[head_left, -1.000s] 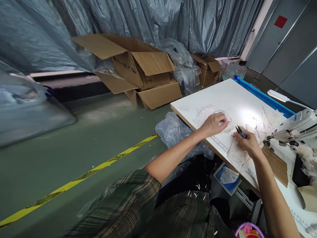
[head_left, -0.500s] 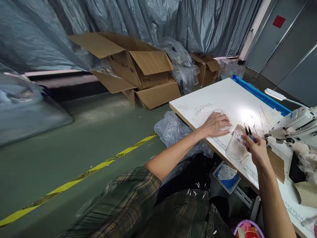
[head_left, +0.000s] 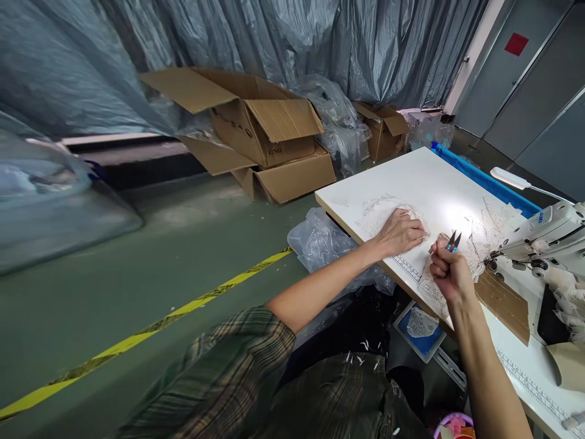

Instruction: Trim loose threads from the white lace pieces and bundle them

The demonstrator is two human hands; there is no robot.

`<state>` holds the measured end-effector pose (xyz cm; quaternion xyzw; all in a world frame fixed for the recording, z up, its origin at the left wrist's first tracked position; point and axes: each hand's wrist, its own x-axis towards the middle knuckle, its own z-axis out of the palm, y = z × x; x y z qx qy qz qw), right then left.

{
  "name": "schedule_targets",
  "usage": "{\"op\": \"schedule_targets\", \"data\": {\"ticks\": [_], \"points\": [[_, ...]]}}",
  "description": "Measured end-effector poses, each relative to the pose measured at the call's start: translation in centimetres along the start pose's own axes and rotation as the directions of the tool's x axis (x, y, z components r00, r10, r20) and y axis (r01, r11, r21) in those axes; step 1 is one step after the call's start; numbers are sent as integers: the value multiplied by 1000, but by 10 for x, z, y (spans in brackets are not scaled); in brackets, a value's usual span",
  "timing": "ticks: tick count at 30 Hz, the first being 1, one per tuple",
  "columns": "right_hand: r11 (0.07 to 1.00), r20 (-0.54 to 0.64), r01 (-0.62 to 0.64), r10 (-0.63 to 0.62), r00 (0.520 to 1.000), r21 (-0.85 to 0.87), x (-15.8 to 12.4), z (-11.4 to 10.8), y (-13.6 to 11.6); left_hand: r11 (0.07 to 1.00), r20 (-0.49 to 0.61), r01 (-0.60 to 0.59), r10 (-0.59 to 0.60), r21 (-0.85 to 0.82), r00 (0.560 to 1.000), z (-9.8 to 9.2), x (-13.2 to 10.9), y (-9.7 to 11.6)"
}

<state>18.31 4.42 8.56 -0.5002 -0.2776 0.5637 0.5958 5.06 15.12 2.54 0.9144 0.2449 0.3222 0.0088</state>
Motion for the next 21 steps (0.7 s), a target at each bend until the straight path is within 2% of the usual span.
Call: {"op": "schedule_targets", "data": {"ticks": [2,4,5,6,7,8,9,10,11,12,14,17,19,21], "points": [[994,94,-103,99,991,38,-21,5,8,1000,4,7,-7,-4,1000,1,1,-1],[985,225,-173,168,960,2,-53,11,14,1000,1,26,-26,-12,1000,1,2,-2],[975,328,-208,221,918,-75,-70,14,16,999,-3,40,-40,-19,999,1,2,-2],[951,457,-224,299,838,-212,-84,15,16,998,-8,53,-53,-32,999,1,2,-2],[910,538,-178,369,758,-373,-95,16,15,997,-13,65,-65,-50,998,1,2,-2],[862,548,-100,401,734,-497,-100,16,12,995,-18,74,-75,-72,997,0,2,-1],[818,488,-26,368,791,-575,-99,14,9,992,-24,83,-86,-94,996,-1,2,0],[784,377,28,267,887,-621,-92,10,5,989,-31,91,-95,-113,995,-1,1,0],[764,240,59,127,963,-643,-80,6,2,987,-36,96,-101,-129,994,-2,1,1],[753,100,93,-36,994,-652,-64,2,-1,985,-39,98,-104,-141,994,-3,1,2],[732,-35,109,-179,983,-673,-29,-6,-3,983,-43,96,-104,-156,994,-5,1,2],[753,-117,67,-189,975,-655,12,-11,3,982,-45,96,-105,-165,993,-5,2,3],[794,-121,68,-175,977,-604,22,-9,9,981,-51,107,-117,-161,992,-5,2,2],[846,-109,92,-174,979,-526,19,-6,11,981,-52,110,-120,-159,991,-4,2,2]]}}
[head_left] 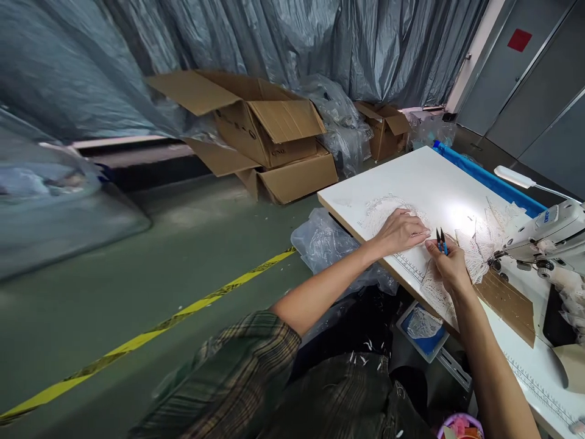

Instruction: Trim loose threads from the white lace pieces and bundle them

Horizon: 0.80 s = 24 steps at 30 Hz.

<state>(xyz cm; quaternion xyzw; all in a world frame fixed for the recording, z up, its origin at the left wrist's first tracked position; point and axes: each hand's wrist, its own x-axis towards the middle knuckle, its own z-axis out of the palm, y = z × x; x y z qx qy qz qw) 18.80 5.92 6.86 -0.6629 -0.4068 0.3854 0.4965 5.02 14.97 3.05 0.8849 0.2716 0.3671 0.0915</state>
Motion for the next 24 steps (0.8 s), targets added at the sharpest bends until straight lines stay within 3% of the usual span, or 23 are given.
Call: {"op": "schedule_targets", "data": {"ticks": [6,9,11,13,15,17,18,20,22,24], "points": [[919,-21,184,-188,982,350,-38,-17,-29,999,1,34,-34,-15,999,-2,1,3],[915,38,194,-221,974,353,-63,-28,-41,992,-16,96,-97,-77,995,-3,2,3],[953,157,150,-196,968,265,-84,-32,-39,980,-28,151,-155,-127,987,-5,2,3],[985,375,139,-167,912,100,-107,-33,-30,957,-41,222,-233,-186,972,-8,2,2],[971,593,222,-127,795,-89,-127,-33,-19,921,-30,275,-294,-277,955,-10,1,1],[921,678,320,-90,729,-221,-141,-36,-10,872,10,286,-308,-398,951,-13,-1,2],[903,669,342,-87,738,-260,-145,-39,-6,845,20,277,-302,-458,953,-13,-1,2],[893,577,348,-129,807,-287,-149,-49,0,810,-28,232,-292,-539,956,-14,-2,4],[898,473,341,-182,862,-277,-151,-62,5,833,-194,155,-298,-531,935,-14,-4,4],[918,406,284,-155,901,-278,-154,-73,13,897,-413,94,-290,-432,863,-16,-8,4]]}}
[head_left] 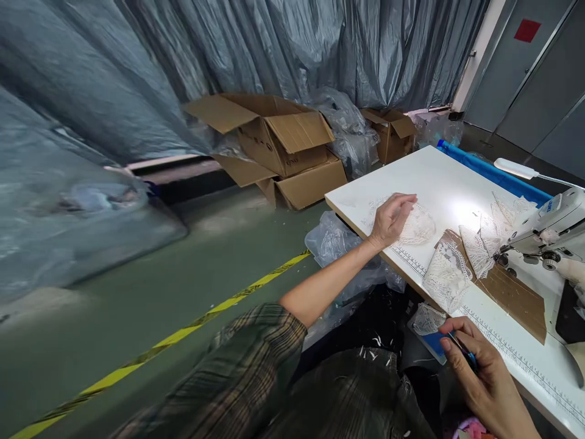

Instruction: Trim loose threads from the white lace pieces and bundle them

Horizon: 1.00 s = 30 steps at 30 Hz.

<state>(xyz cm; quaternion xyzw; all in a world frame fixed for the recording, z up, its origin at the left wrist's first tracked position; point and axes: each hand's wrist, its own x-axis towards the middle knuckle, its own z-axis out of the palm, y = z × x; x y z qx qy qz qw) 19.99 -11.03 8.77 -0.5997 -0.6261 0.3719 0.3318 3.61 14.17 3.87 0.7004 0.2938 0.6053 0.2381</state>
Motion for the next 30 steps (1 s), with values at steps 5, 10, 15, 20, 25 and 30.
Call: {"op": "schedule_targets", "data": {"ticks": [5,10,15,20,25,30], "points": [[964,288,-229,182,940,138,-24,11,26,927,-6,-225,237,300,971,-20,-11,3],[970,315,-229,192,929,85,-25,31,33,730,546,-592,359,340,757,-12,-13,16],[989,236,-132,112,965,73,-16,30,23,644,759,-690,253,331,600,13,8,28],[996,170,-53,40,985,71,-37,23,45,818,652,-520,259,245,713,-6,0,43],[996,241,-68,53,969,53,-59,25,86,966,659,-247,135,80,740,-56,-53,56],[962,-150,-257,242,959,-96,-55,14,99,867,785,-403,23,292,619,-91,-62,54]]}}
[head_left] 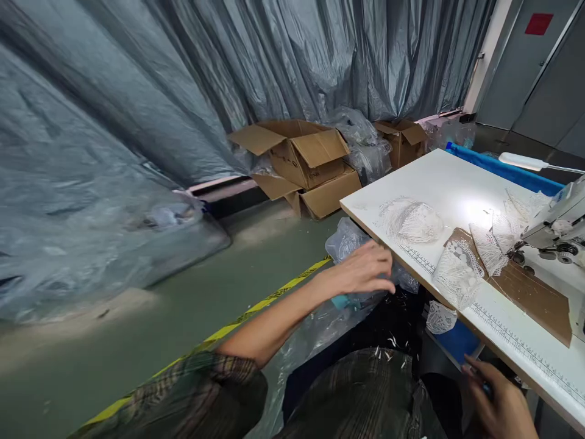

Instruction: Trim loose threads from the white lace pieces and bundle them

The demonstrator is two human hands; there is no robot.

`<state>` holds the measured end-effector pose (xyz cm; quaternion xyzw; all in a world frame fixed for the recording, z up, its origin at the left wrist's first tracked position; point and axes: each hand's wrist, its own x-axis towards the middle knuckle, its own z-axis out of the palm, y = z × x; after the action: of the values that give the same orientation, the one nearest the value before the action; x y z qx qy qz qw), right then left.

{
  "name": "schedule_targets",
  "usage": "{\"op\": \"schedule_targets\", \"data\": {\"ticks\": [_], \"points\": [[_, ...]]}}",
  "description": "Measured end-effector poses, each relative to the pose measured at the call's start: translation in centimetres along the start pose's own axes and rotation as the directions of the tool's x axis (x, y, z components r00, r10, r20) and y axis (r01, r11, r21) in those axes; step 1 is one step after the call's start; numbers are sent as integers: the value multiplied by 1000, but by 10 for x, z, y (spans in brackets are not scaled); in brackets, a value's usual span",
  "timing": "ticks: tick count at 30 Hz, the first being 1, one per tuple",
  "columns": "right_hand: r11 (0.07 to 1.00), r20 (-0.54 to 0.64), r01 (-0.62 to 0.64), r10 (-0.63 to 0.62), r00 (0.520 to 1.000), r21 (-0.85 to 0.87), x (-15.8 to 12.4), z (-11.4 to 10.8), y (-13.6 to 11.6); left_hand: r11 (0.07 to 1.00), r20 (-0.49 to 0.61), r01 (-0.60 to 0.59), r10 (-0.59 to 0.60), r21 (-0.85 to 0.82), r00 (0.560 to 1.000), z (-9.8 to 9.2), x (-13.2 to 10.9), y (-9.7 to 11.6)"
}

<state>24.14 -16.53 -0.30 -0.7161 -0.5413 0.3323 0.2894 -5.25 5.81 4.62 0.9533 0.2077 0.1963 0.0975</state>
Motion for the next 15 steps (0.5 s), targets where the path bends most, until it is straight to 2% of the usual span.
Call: {"op": "schedule_targets", "data": {"ticks": [2,4,7,9,12,14,15], "points": [[998,-54,41,-38,998,54,12,-12,-12,987,-133,32,-11,155,991,-9,15,-12],[990,-80,119,-113,990,71,28,-25,-28,970,-187,-13,60,242,981,-13,40,-28],[980,-210,195,-183,960,38,54,-43,-45,956,-112,-127,161,263,981,-5,79,-55],[988,-322,151,-135,937,24,67,-50,-46,970,-76,-131,149,206,986,7,95,-73],[997,-485,3,36,874,79,75,-55,-38,1000,-198,-12,14,8,980,22,99,-90],[989,-535,-57,122,836,137,75,-54,-32,972,-304,105,-167,-208,938,26,96,-94],[986,-533,-69,141,835,153,74,-54,-30,931,-325,160,-271,-329,906,26,95,-94]]}}
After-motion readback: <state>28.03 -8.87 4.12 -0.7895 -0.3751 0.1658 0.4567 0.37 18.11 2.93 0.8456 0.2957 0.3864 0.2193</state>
